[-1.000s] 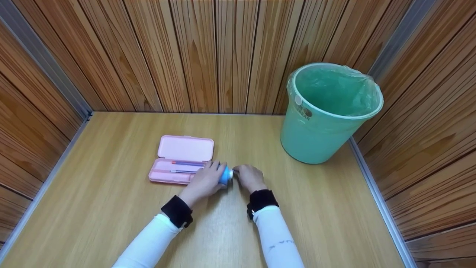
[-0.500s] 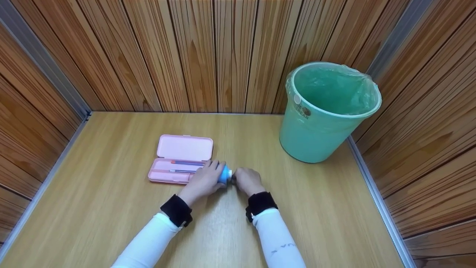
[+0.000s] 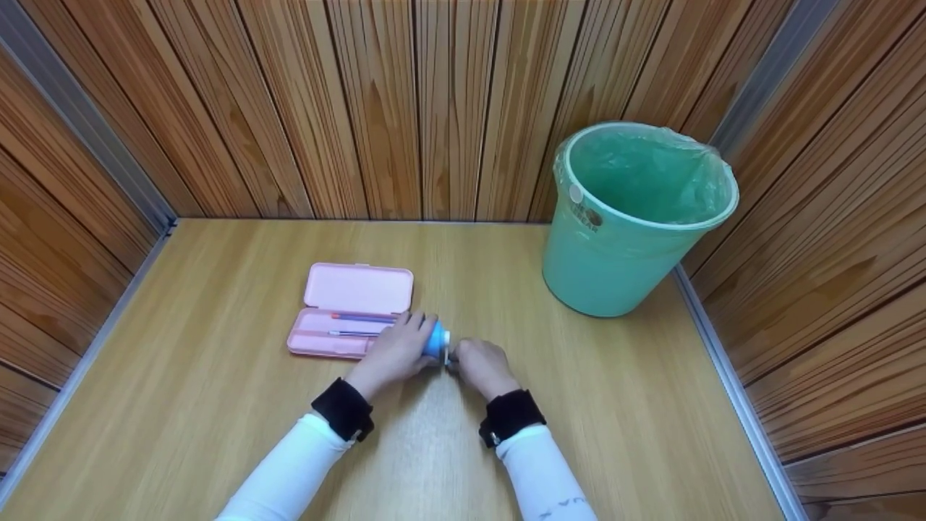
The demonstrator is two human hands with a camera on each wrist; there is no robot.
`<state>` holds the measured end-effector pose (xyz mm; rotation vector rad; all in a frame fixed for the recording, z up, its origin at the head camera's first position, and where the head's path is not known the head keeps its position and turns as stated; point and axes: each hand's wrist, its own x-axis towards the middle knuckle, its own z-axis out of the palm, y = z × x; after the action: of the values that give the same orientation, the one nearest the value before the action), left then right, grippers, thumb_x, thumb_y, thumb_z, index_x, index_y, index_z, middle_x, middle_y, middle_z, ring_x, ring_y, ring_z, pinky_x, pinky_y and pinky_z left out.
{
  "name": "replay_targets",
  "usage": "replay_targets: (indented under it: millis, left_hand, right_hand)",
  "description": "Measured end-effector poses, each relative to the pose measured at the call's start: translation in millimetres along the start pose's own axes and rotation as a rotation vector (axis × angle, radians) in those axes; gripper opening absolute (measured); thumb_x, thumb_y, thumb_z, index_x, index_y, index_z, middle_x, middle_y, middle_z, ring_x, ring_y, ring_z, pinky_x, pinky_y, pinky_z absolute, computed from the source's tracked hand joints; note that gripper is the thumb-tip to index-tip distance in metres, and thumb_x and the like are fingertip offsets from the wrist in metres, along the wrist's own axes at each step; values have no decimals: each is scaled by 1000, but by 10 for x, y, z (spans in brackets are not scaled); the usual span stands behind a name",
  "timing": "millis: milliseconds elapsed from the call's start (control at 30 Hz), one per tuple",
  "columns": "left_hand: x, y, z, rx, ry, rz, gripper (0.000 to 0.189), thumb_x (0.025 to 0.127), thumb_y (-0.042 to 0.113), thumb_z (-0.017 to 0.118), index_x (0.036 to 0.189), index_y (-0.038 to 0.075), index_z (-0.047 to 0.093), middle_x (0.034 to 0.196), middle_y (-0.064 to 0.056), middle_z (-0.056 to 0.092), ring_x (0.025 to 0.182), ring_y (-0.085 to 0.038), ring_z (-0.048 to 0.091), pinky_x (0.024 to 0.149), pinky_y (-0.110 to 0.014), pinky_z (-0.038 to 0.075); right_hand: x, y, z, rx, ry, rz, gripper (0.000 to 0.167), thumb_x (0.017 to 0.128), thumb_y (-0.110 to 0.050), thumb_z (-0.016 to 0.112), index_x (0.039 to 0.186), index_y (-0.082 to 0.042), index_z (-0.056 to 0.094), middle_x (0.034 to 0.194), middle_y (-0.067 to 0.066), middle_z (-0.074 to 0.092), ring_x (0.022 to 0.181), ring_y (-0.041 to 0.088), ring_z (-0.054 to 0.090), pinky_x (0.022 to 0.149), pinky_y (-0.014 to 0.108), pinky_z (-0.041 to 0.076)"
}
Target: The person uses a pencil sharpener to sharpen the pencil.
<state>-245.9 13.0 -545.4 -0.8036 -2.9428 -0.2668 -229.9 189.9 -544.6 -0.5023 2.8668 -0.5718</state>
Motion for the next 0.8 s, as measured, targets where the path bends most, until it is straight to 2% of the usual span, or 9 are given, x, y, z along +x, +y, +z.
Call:
replay_targets:
  millis: [233, 367, 600, 800]
  left_hand:
    - [4, 4, 1, 0, -18, -13, 70, 84, 35, 76, 141, 6, 47, 128, -14, 56, 119, -33, 50, 82, -47, 52]
    - [10, 9, -2, -19, -34, -27, 70, 85, 34, 75, 142, 7, 46, 129, -15, 56, 120, -33, 49, 85, -48, 51]
    - [7, 13, -19, -23, -50, -32, 72, 84, 34, 76, 143, 7, 45, 133, -14, 53, 124, -35, 46, 86, -50, 51]
    - [-7, 7, -21, -16, -47, -28, 73, 84, 33, 76, 144, 8, 44, 131, -14, 53, 123, -35, 47, 85, -49, 51]
  right_hand:
    - [-87, -71, -77, -22, 5, -73, 7, 90, -14, 71, 94, -14, 77, 73, -7, 60, 66, 13, 52, 65, 32, 48]
    - [-109, -111, -157, -32, -4, -100, 5, 89, -13, 72, 89, -14, 77, 70, -7, 58, 64, 14, 50, 62, 31, 46]
    - [-161, -174, -309, -49, 2, -113, 7, 89, -9, 72, 94, -10, 77, 75, -5, 60, 65, 14, 51, 63, 32, 47]
    - [-119, -217, -461, -43, 47, -91, 11, 91, -8, 69, 100, -7, 75, 82, -4, 59, 72, 16, 57, 67, 33, 50]
